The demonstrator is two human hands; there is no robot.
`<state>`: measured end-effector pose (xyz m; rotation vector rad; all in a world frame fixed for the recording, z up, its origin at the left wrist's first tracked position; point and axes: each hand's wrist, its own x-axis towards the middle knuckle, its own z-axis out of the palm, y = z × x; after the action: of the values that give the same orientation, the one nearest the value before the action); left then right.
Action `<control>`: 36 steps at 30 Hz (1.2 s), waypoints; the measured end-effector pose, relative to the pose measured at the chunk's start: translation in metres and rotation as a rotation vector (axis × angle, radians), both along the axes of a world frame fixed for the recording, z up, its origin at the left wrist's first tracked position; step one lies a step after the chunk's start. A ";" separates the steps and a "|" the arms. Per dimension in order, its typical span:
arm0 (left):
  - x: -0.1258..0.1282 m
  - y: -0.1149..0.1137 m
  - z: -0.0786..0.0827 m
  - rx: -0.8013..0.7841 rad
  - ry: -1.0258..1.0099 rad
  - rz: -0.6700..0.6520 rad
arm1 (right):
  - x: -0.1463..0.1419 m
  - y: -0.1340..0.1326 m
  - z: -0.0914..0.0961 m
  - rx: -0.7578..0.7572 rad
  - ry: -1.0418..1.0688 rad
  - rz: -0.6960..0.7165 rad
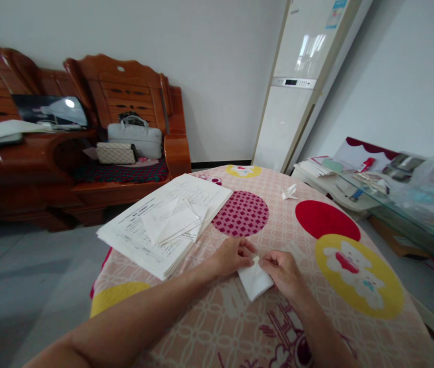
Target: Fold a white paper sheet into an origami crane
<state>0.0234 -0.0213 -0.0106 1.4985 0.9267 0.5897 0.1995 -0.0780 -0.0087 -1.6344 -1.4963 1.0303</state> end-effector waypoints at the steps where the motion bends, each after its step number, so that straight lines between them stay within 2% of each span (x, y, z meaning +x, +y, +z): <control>1: 0.000 0.001 -0.003 0.040 0.029 -0.004 | 0.000 0.001 0.000 0.017 -0.080 -0.001; 6: 0.000 -0.001 -0.001 0.299 0.197 -0.018 | -0.006 0.004 0.011 0.029 -0.440 0.012; 10: -0.002 -0.005 0.003 0.549 0.293 -0.059 | -0.010 0.004 0.015 0.058 -0.603 0.022; 12: -0.003 -0.007 0.005 0.624 0.297 -0.110 | -0.009 0.002 0.016 0.088 -0.645 0.041; 15: -0.006 -0.006 0.009 0.691 0.286 -0.224 | -0.005 0.000 0.017 0.111 -0.632 0.077; 20: -0.012 -0.001 0.013 0.791 0.287 -0.387 | 0.007 -0.002 0.016 0.104 -0.497 0.131; 25: -0.019 0.004 0.012 0.825 0.246 -0.532 | 0.013 -0.002 0.014 0.097 -0.401 0.176; 33: -0.026 0.010 0.016 0.854 0.269 -0.643 | 0.013 -0.004 0.020 0.174 -0.414 0.215; 36: -0.026 0.009 0.019 0.886 0.294 -0.653 | 0.011 -0.007 0.021 0.231 -0.447 0.287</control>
<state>-0.0027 -0.0126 0.0082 2.5895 0.3074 0.2898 0.2108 -0.0853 0.0126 -1.5780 -2.1084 0.6205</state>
